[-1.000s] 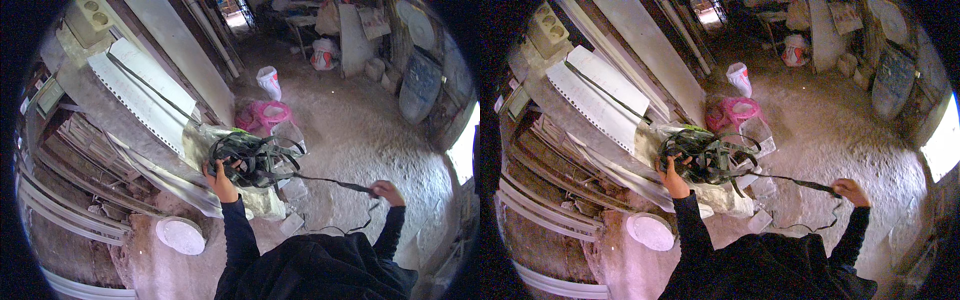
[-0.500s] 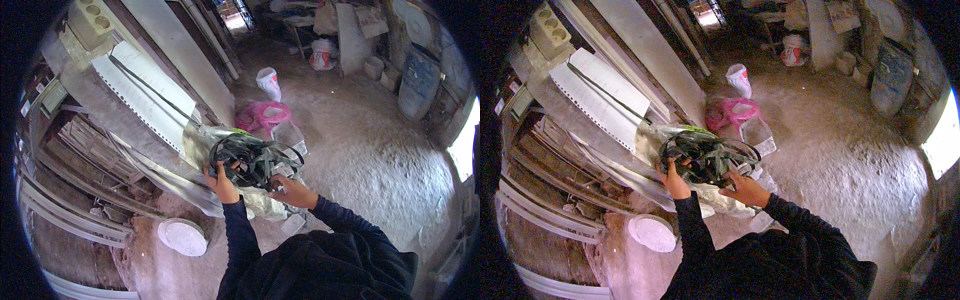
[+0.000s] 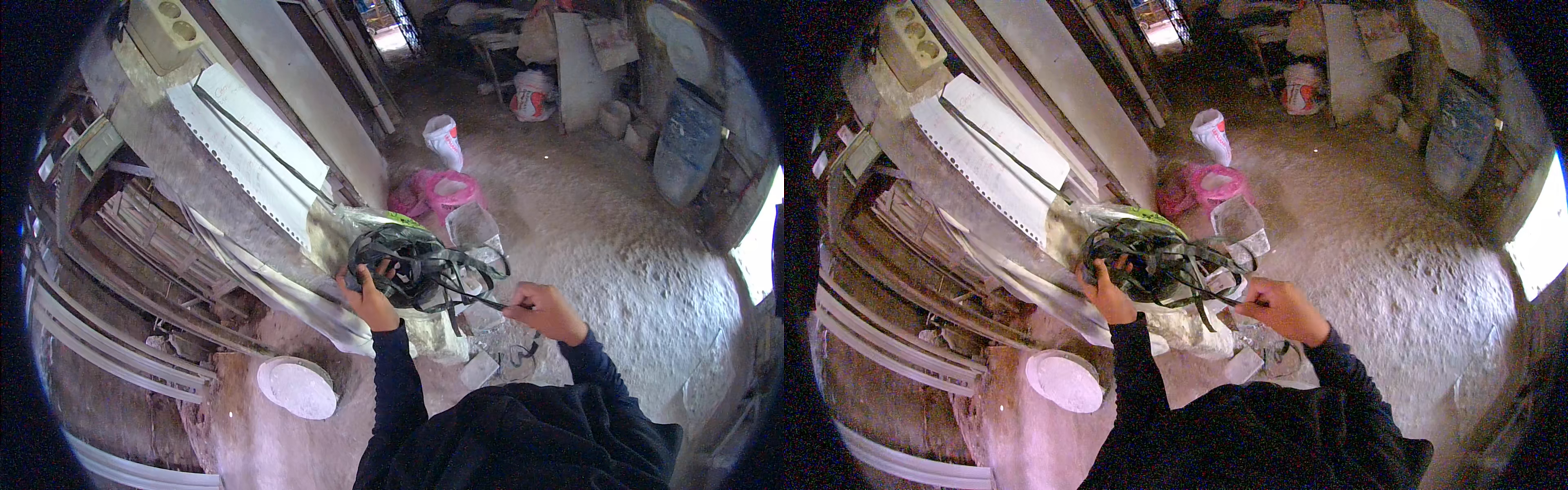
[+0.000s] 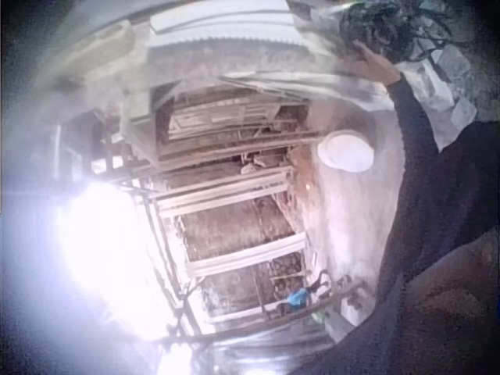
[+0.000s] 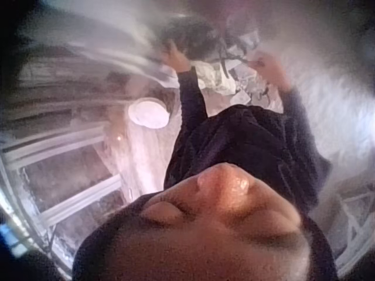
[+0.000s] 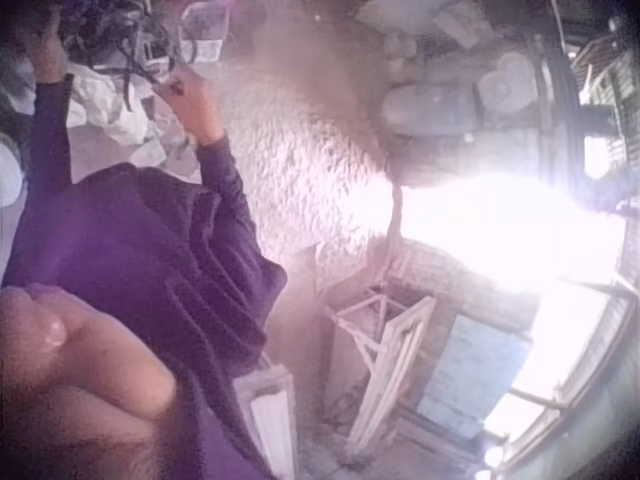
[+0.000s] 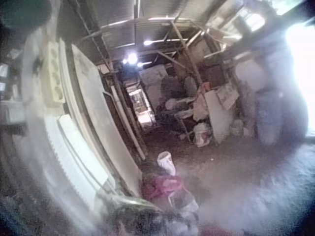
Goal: The person untangles and sorts a bundle of black cables on a wooden workbench, then places them into an orange bucket. The person then walks across the workshop and places the cables into a black bag.
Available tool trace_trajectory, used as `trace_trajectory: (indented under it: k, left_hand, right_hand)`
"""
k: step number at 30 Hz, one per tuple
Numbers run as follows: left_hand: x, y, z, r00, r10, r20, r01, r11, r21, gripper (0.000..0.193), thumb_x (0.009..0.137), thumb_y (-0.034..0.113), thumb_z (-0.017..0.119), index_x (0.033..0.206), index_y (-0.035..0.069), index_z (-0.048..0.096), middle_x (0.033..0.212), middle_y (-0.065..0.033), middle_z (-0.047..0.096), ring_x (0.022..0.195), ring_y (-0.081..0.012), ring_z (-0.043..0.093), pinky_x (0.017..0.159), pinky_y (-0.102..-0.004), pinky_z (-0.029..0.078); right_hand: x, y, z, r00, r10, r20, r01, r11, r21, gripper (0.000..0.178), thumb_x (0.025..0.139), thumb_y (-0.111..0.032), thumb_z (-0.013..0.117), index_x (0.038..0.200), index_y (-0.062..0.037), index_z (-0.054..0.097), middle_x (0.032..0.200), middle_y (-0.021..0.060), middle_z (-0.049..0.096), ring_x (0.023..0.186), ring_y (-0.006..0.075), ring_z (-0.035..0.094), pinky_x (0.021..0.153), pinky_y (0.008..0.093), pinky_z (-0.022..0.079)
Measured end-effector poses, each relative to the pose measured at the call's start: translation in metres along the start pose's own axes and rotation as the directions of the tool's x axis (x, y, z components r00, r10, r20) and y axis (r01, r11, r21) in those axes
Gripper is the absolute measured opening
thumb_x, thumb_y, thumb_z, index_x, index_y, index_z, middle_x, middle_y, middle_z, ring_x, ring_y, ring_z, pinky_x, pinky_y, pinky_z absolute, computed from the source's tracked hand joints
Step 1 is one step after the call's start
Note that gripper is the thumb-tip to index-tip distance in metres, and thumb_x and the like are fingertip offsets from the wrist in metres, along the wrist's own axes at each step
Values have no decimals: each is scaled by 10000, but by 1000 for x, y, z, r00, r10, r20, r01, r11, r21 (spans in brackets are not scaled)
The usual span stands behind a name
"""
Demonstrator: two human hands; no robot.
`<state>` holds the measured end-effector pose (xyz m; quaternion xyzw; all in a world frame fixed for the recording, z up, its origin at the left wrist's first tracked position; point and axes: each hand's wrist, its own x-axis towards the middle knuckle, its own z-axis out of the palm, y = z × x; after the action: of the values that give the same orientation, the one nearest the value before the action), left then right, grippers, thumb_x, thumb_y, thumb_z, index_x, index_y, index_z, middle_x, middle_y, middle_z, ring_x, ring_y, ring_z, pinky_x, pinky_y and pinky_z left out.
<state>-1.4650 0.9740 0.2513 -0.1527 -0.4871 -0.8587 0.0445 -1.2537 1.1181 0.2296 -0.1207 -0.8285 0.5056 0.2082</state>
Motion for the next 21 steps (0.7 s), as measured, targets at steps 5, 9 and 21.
trace_trajectory:
  k: [5, 9, 21]
  left_hand:
    - [6, -8, -7, 999, -19, -51, 18, 1000, -18, 331, 888, 149, 498, 1162, 86, 323, 1011, -133, 506, 717, -196, 535, 577, -317, 477]
    - [3, -9, -1, 995, 38, -96, -31, 996, 81, 334, 883, 148, 508, 1156, 89, 326, 984, -127, 508, 715, -191, 529, 573, -308, 472]
    - [17, -23, -12, 936, 347, -63, -264, 807, 528, 321, 890, 195, 511, 1107, -3, 381, 1016, -149, 490, 749, -194, 535, 710, -300, 441]
  right_hand:
    - [-43, 5, -58, 993, 8, 118, -38, 965, 259, 187, 757, -147, 674, 671, -24, 564, 674, 40, 554, 561, 131, 519, 534, 263, 403]
    - [-74, 33, -94, 995, -96, -25, 95, 857, 507, 184, 711, -133, 674, 611, -56, 540, 591, 42, 536, 540, 138, 524, 596, 312, 397]
    - [-156, 104, -157, 781, -265, -565, 598, 576, 557, 331, 645, -249, 683, 561, -144, 382, 442, -40, 323, 383, 113, 272, 515, 317, 287]
